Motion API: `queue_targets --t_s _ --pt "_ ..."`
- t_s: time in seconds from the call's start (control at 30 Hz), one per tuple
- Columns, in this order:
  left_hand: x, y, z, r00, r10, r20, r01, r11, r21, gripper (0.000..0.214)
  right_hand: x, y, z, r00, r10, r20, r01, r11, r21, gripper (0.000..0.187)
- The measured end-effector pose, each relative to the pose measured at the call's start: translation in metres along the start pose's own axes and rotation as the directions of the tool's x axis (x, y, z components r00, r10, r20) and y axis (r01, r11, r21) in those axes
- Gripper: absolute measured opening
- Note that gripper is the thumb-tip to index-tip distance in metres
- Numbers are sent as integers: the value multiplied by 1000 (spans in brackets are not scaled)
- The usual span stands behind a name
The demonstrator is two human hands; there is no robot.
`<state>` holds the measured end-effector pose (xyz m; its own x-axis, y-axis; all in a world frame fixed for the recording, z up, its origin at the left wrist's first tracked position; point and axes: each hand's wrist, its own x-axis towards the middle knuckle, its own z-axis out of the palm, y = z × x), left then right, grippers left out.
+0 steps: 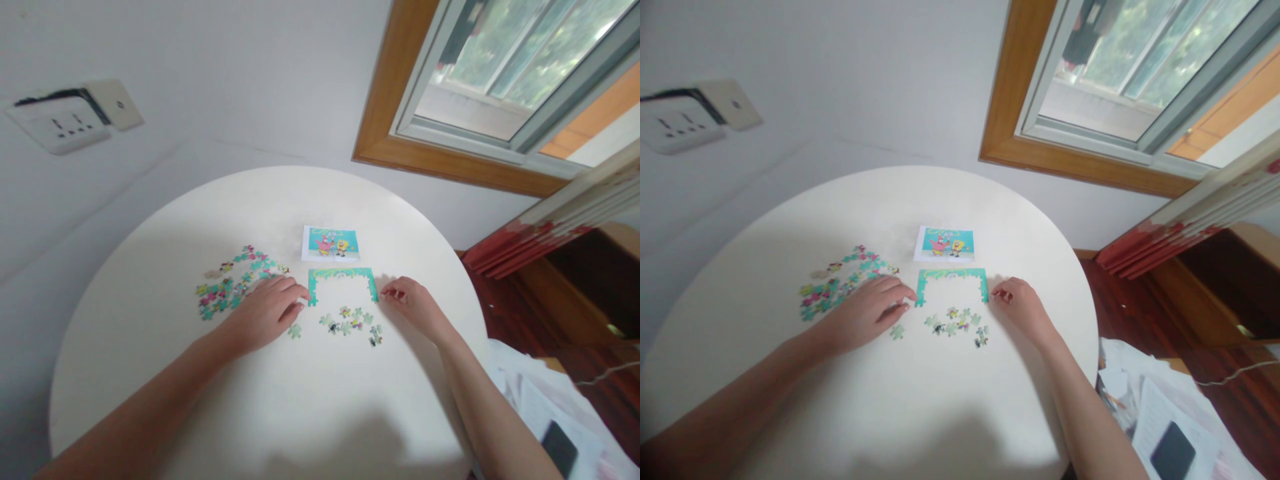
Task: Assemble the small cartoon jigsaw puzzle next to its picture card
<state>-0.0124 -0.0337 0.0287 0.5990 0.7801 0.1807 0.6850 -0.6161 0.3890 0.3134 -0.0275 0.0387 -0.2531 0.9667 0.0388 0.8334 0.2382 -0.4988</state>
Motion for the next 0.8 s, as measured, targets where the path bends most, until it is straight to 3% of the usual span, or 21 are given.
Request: queue_targets --t_s 0.37,0.5,0.8 --pt "-1 0 1 986 -14 -164 28 996 84 32 -1 3 7 997 -72 -38 74 996 43 32" --pt "-1 0 3 984 -20 -177 37 995 93 36 -1 -1 9 995 -100 -14 100 995 -10 44" --pt "0 1 6 986 -31 -165 45 995 84 35 -1 0 11 995 -99 -21 98 994 -48 44"
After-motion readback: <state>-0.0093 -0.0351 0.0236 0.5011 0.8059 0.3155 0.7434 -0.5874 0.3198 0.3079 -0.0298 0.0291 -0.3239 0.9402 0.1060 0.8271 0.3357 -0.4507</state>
